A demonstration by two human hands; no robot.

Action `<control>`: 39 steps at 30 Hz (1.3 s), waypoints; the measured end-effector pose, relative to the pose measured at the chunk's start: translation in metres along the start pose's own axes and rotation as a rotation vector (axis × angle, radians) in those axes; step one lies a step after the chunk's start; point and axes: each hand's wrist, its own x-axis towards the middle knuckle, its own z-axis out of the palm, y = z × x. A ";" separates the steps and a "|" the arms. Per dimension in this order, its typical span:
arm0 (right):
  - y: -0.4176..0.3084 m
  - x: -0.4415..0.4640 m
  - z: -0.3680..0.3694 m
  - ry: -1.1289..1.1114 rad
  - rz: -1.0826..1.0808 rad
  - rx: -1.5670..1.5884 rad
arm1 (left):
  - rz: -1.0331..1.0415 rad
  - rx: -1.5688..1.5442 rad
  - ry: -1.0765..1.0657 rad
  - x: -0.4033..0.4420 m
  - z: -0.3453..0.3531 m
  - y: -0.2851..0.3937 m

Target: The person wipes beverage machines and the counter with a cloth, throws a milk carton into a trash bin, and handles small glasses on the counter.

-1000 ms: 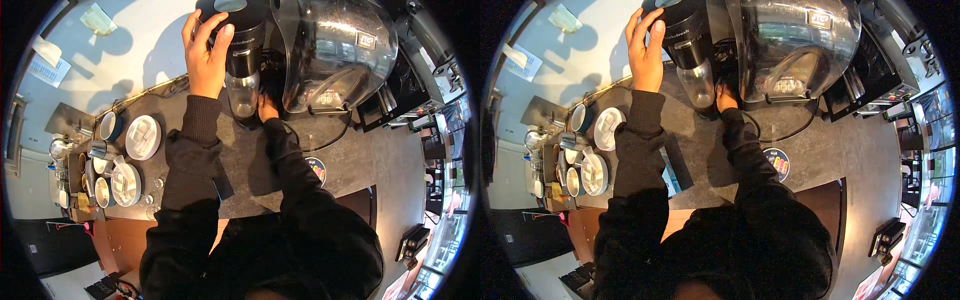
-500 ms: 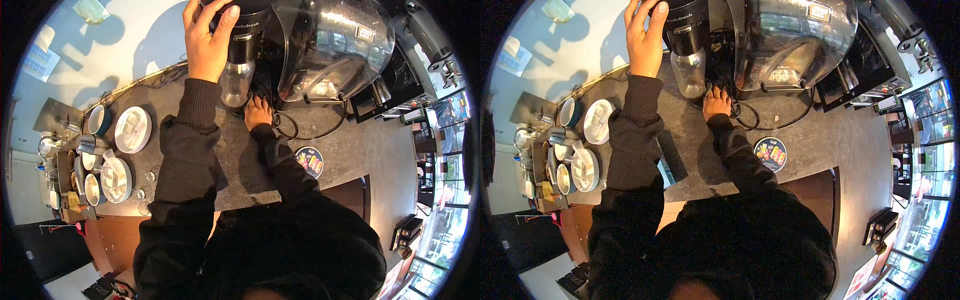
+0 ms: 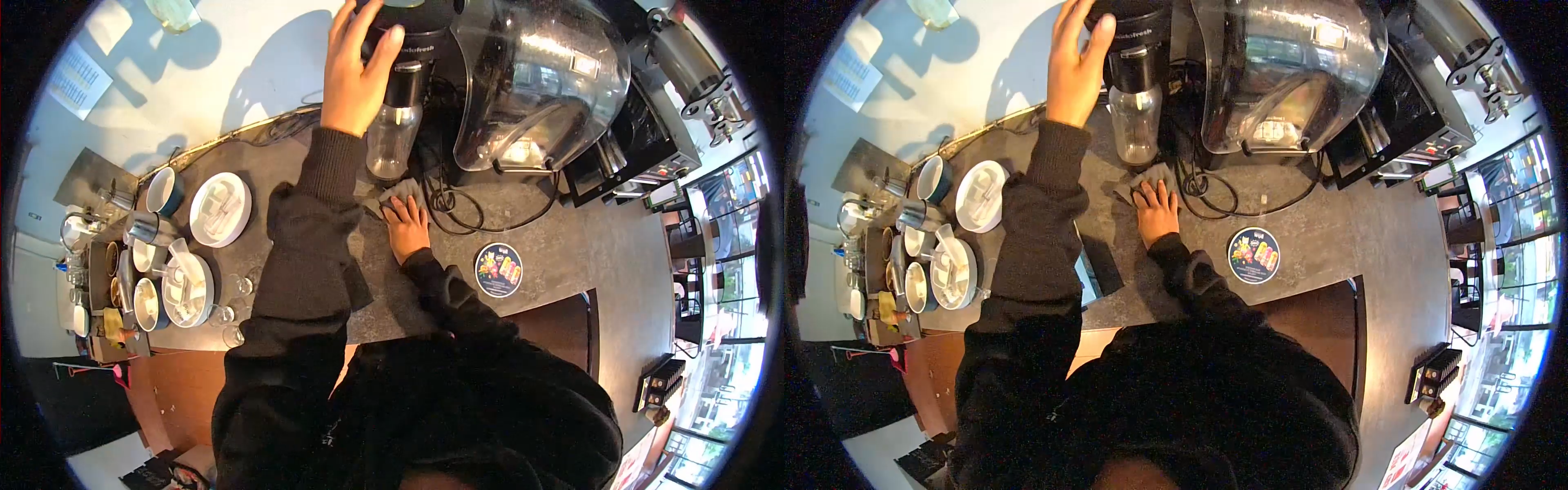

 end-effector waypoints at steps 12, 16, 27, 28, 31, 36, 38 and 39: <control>-0.050 0.039 -0.068 0.076 0.109 0.879 | -1.112 -0.399 0.104 -0.205 -0.044 0.006; -0.045 0.061 -0.096 0.003 0.036 1.097 | -1.184 -0.741 0.343 -0.198 -0.052 -0.016; -0.022 0.146 -0.097 0.511 0.183 0.465 | -1.129 -0.696 0.449 -0.157 -0.041 -0.034; -0.022 0.146 -0.098 0.509 0.175 0.462 | -1.147 -0.713 0.447 -0.155 -0.039 -0.033; -0.022 0.147 -0.098 0.539 0.145 0.433 | -1.142 -0.622 0.504 -0.144 -0.031 -0.031; -0.013 0.144 -0.112 0.512 0.155 0.465 | -0.872 -0.509 0.447 -0.116 -0.021 -0.027; -0.012 0.143 -0.133 0.488 0.226 0.524 | -0.780 -0.444 0.434 -0.097 -0.020 -0.023; -0.014 0.145 -0.146 0.583 0.159 0.649 | -0.687 -0.390 0.429 -0.086 -0.018 -0.017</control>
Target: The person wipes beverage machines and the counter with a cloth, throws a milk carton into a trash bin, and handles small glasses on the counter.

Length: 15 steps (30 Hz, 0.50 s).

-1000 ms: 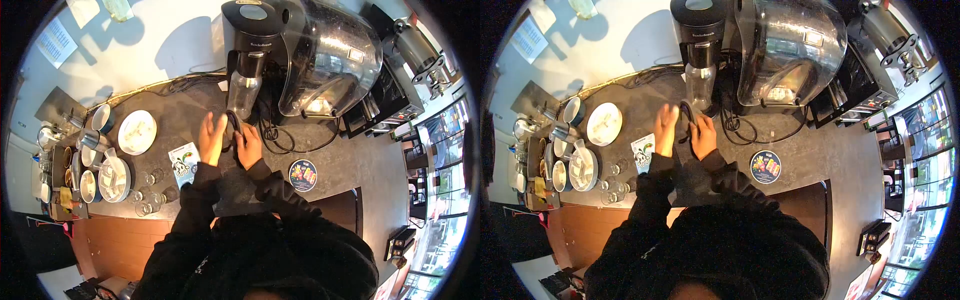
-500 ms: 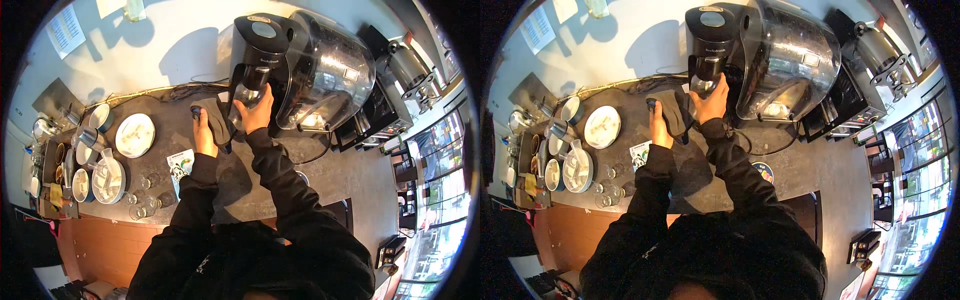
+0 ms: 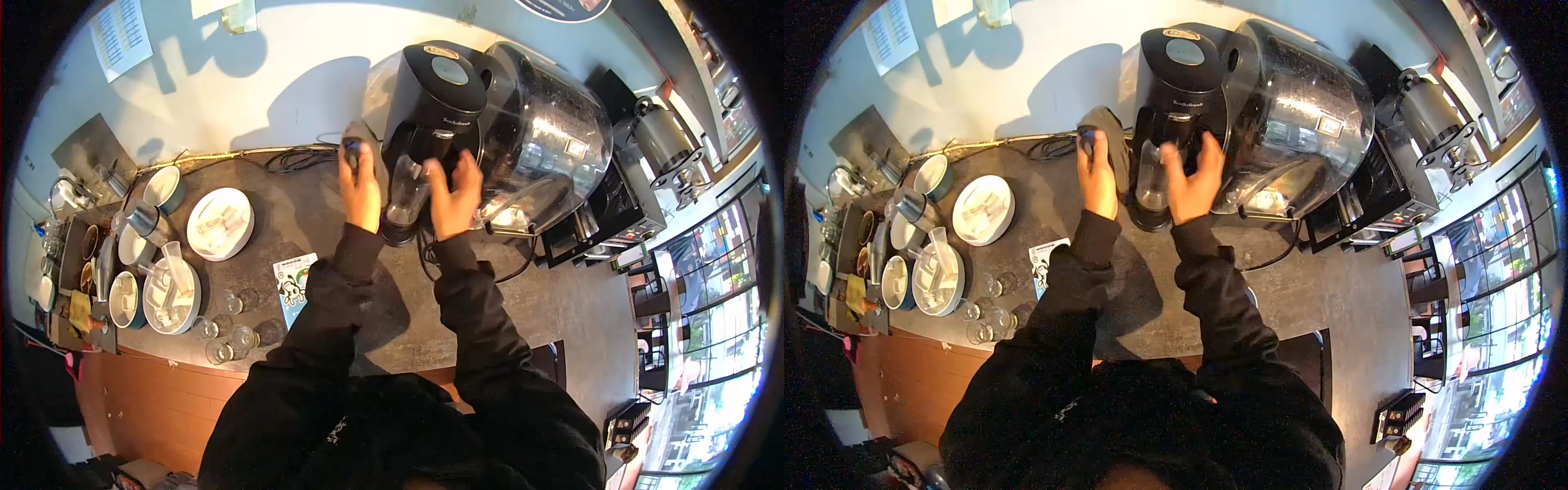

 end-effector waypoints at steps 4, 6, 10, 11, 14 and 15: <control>-0.056 0.048 -0.018 0.081 -0.342 0.008 | 0.219 -0.016 -0.163 0.014 0.039 0.038; -0.061 0.071 -0.011 0.046 -0.440 -0.069 | 0.275 -0.024 -0.311 0.020 0.058 0.042; -0.054 0.083 -0.004 -0.032 -0.407 -0.056 | 0.478 0.377 -0.330 0.014 0.069 0.034; -0.054 0.082 -0.005 -0.023 -0.413 -0.065 | 0.483 0.374 -0.328 0.018 0.072 0.033; -0.056 0.083 -0.003 0.020 -0.447 -0.124 | 0.471 0.316 -0.279 0.031 0.078 0.033; -0.058 0.085 -0.003 0.020 -0.447 -0.138 | 0.445 0.328 -0.250 0.041 0.081 0.034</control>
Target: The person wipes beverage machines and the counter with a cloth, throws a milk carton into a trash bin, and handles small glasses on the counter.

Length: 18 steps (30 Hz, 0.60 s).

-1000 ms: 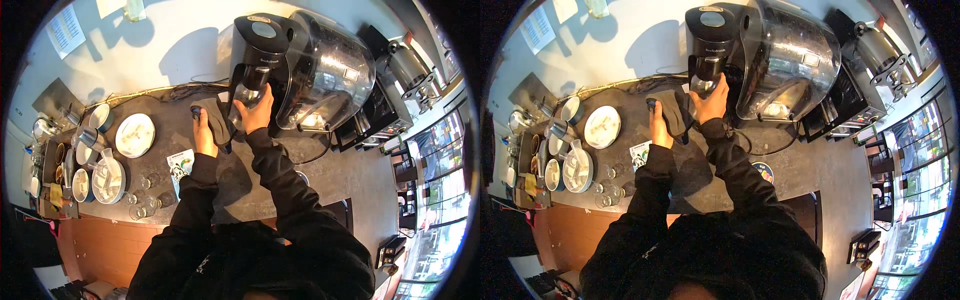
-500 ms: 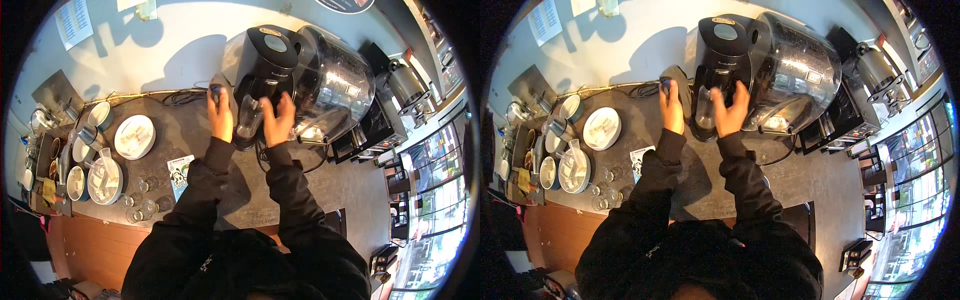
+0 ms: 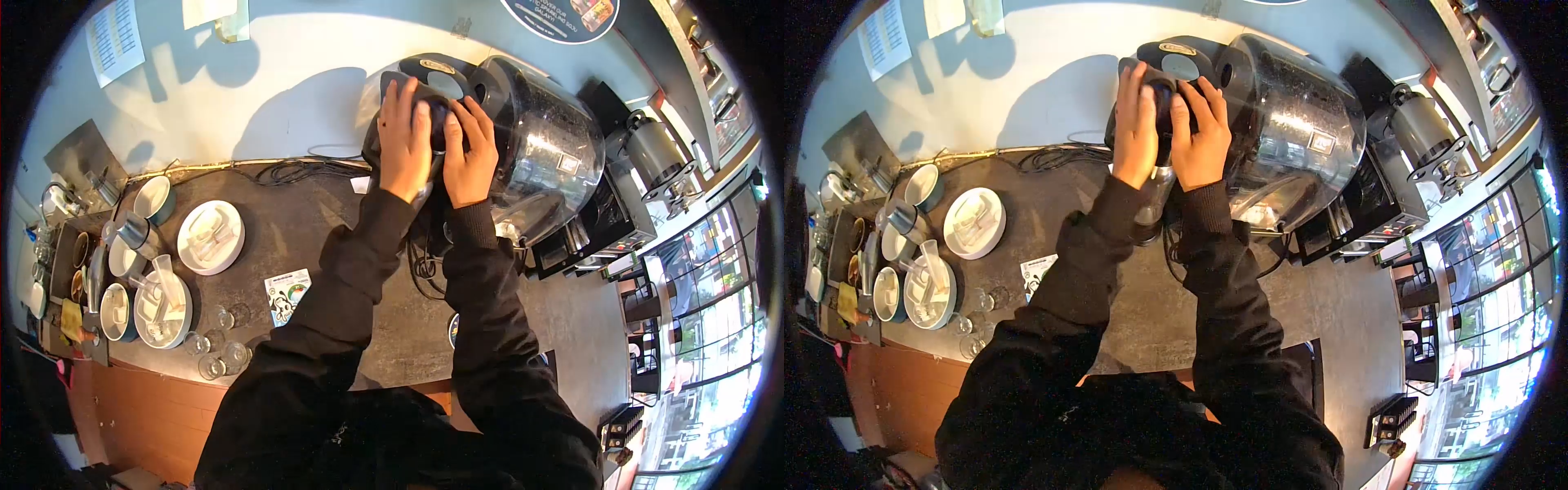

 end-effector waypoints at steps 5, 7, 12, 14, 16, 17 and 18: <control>-0.003 0.002 0.004 0.014 -0.004 -0.038 | -0.173 -0.351 -0.056 0.045 -0.003 -0.035; -0.007 0.002 0.005 0.019 -0.019 -0.038 | -0.276 -0.537 -0.100 0.055 -0.006 -0.054; -0.007 0.001 0.006 0.024 -0.021 -0.017 | -0.251 -0.445 -0.069 0.012 -0.007 -0.090; -0.005 0.000 0.007 0.048 -0.037 -0.038 | -0.312 -0.520 -0.086 -0.011 -0.011 -0.100; -0.005 0.000 0.007 0.042 -0.037 -0.033 | -0.370 -0.426 -0.073 -0.033 -0.013 -0.116; -0.004 0.000 0.007 0.039 -0.031 -0.030 | -0.398 -0.378 -0.069 -0.046 -0.013 -0.128; -0.003 0.000 0.008 0.037 -0.016 -0.022 | -0.426 -0.330 -0.067 -0.059 -0.013 -0.140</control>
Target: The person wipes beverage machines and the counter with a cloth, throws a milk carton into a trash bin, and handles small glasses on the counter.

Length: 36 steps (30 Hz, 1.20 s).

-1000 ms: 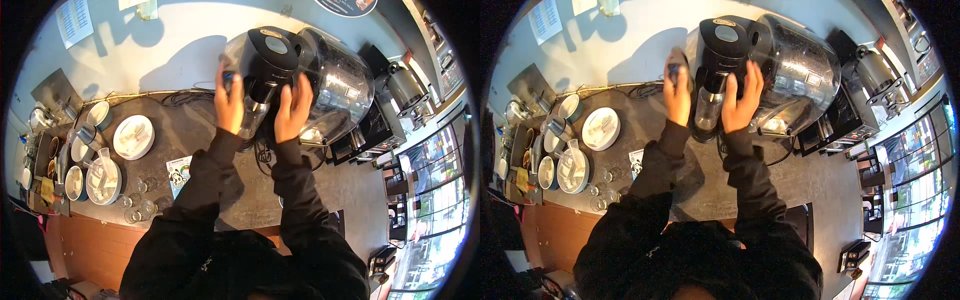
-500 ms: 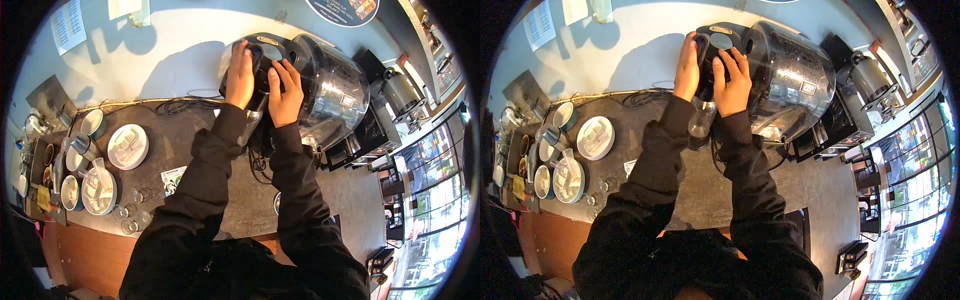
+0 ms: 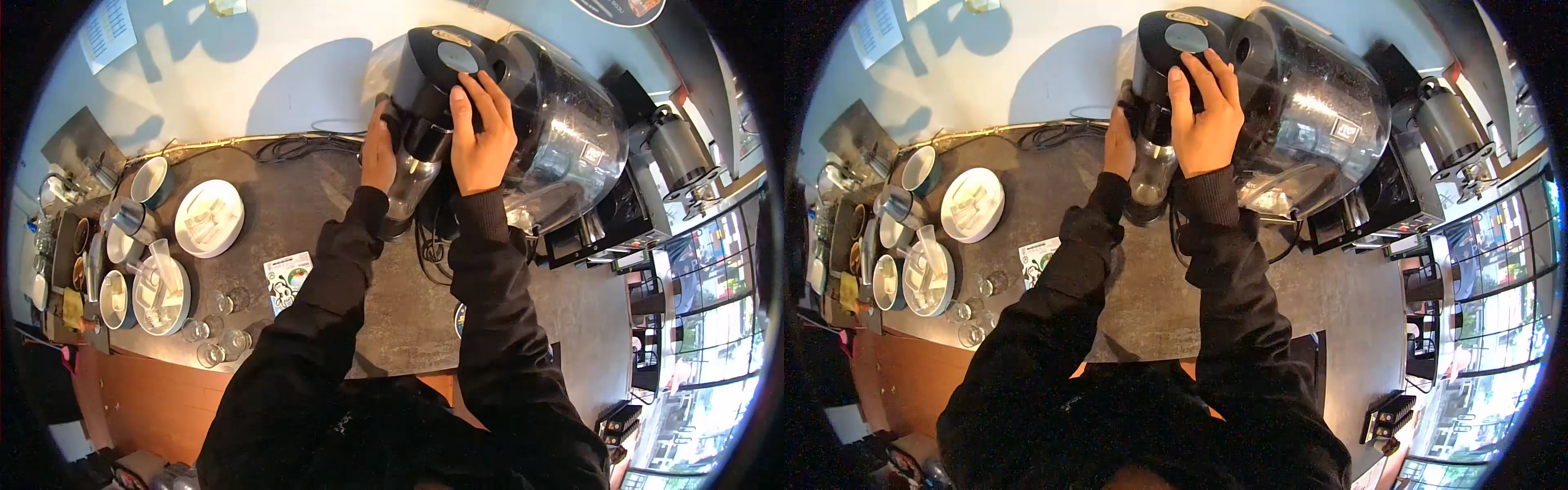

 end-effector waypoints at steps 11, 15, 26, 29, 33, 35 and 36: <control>-0.001 -0.001 -0.002 -0.021 0.055 0.089 | -0.096 0.313 0.020 -0.074 -0.025 -0.062; 0.005 -0.002 0.003 0.037 -0.011 0.018 | -0.265 0.520 -0.002 -0.098 -0.035 -0.064; -0.002 -0.004 0.005 0.059 0.016 0.083 | -0.006 1.318 -0.184 -0.150 -0.051 -0.088; 0.000 -0.006 0.010 0.093 0.010 0.112 | -0.022 1.306 -0.215 -0.158 -0.053 -0.075; -0.024 -0.006 0.004 0.139 0.053 0.130 | -0.066 1.331 -0.336 -0.176 -0.059 -0.063; -0.022 -0.009 0.006 0.121 0.078 0.160 | -0.076 1.353 -0.378 -0.186 -0.059 -0.055; -0.020 -0.013 0.005 0.127 0.085 0.157 | -0.089 1.369 -0.417 -0.191 -0.059 -0.052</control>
